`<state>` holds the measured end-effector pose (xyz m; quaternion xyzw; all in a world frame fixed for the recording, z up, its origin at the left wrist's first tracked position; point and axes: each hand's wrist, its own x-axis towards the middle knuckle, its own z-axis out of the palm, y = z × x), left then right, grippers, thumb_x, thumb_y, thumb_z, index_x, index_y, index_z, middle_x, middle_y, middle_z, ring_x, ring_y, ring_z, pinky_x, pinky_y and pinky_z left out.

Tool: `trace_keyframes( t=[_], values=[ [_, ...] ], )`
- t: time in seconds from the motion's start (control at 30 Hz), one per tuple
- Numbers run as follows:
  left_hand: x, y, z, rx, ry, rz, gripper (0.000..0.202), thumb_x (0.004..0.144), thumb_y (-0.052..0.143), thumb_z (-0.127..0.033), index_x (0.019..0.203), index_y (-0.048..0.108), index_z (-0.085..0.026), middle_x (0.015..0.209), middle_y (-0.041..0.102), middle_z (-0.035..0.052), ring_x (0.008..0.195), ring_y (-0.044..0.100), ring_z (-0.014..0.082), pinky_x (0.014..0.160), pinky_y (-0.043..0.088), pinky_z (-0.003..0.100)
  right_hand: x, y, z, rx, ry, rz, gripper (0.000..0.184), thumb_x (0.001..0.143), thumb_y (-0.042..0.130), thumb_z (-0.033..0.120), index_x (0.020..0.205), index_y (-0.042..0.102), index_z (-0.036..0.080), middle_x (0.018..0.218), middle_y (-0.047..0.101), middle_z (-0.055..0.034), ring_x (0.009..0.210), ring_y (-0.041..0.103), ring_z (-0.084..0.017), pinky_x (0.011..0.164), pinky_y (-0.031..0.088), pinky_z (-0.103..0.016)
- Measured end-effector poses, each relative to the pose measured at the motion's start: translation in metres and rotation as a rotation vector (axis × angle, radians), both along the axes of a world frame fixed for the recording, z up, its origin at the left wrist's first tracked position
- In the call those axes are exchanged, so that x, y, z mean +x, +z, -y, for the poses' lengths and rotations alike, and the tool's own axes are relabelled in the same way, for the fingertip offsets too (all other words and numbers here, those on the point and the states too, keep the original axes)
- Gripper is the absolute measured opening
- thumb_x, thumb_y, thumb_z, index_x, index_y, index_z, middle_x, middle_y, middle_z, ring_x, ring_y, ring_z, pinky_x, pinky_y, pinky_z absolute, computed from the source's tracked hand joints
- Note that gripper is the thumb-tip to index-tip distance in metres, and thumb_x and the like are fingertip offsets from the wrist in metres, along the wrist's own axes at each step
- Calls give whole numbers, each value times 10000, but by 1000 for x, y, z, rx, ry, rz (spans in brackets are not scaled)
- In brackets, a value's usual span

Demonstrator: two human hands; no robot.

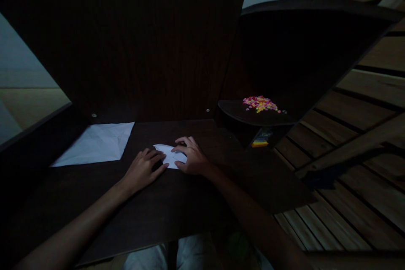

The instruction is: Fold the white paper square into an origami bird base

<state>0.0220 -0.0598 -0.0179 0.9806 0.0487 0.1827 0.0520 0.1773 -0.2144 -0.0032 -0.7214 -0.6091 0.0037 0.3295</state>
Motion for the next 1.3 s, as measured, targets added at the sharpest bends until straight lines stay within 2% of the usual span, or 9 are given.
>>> trace_keyframes(
  t=[0.17, 0.33, 0.6, 0.8, 0.93, 1.07, 1.17, 1.3],
  values=[
    [-1, 3, 0, 65, 22, 16, 362, 883, 518, -467, 1056, 660, -183, 1034, 652, 102, 965, 515, 300, 836, 397, 475, 0, -2, 1, -32, 4, 167, 149, 738, 706, 236, 882, 741, 249, 1271, 515, -66, 1157, 403, -280, 942, 350, -488],
    [-2, 9, -3, 88, -3, -2, 324, 906, 487, -431, 1019, 664, -185, 976, 643, 102, 951, 500, 295, 816, 377, 460, 4, -5, 0, -47, 49, 276, 93, 772, 699, 266, 842, 760, 275, 1304, 516, -58, 1180, 382, -284, 941, 328, -494],
    [-3, 10, -19, 96, 14, 57, 339, 816, 590, -405, 1037, 651, -155, 1269, 521, 155, 1135, 425, 352, 926, 345, 509, 7, -6, 0, -8, 12, 425, 98, 753, 717, 260, 841, 756, 278, 1315, 526, -49, 1222, 371, -304, 995, 261, -540],
    [-2, 3, -25, -24, 59, 45, 276, 805, 612, -402, 934, 646, -160, 1268, 525, 141, 1145, 433, 334, 921, 384, 484, 1, -6, 0, 148, -147, 535, 87, 771, 687, 236, 835, 741, 260, 1328, 515, -64, 1304, 300, -324, 1064, 165, -579],
    [1, 0, -23, -141, 89, 21, 239, 802, 617, -412, 795, 634, -174, 1205, 555, 122, 1109, 459, 323, 895, 405, 473, -2, -8, -2, 277, -109, 525, 167, 769, 645, 144, 850, 729, 263, 1254, 575, -54, 1233, 393, -292, 1029, 274, -535],
    [4, 0, -20, -260, 97, 5, 250, 807, 610, -411, 704, 631, -184, 1158, 575, 90, 1082, 480, 301, 925, 392, 471, -3, -12, -7, 279, 60, 426, 182, 801, 586, 126, 887, 718, 217, 1000, 677, -70, 959, 550, -222, 833, 452, -393],
    [5, -1, -18, -346, 93, -6, 309, 822, 586, -443, 659, 628, -185, 1143, 585, 79, 1068, 510, 282, 948, 390, 454, -3, -16, -10, 244, 120, 328, 195, 856, 536, 147, 959, 698, 176, 843, 688, -64, 821, 572, -189, 757, 485, -338],
    [5, 0, -16, -451, 65, -25, 354, 837, 549, -488, 675, 638, -187, 1129, 598, 78, 1056, 551, 261, 955, 410, 417, -3, -19, -11, 185, 98, 291, 158, 872, 543, 180, 907, 697, 176, 847, 686, -61, 833, 583, -184, 778, 487, -323]
  ],
)
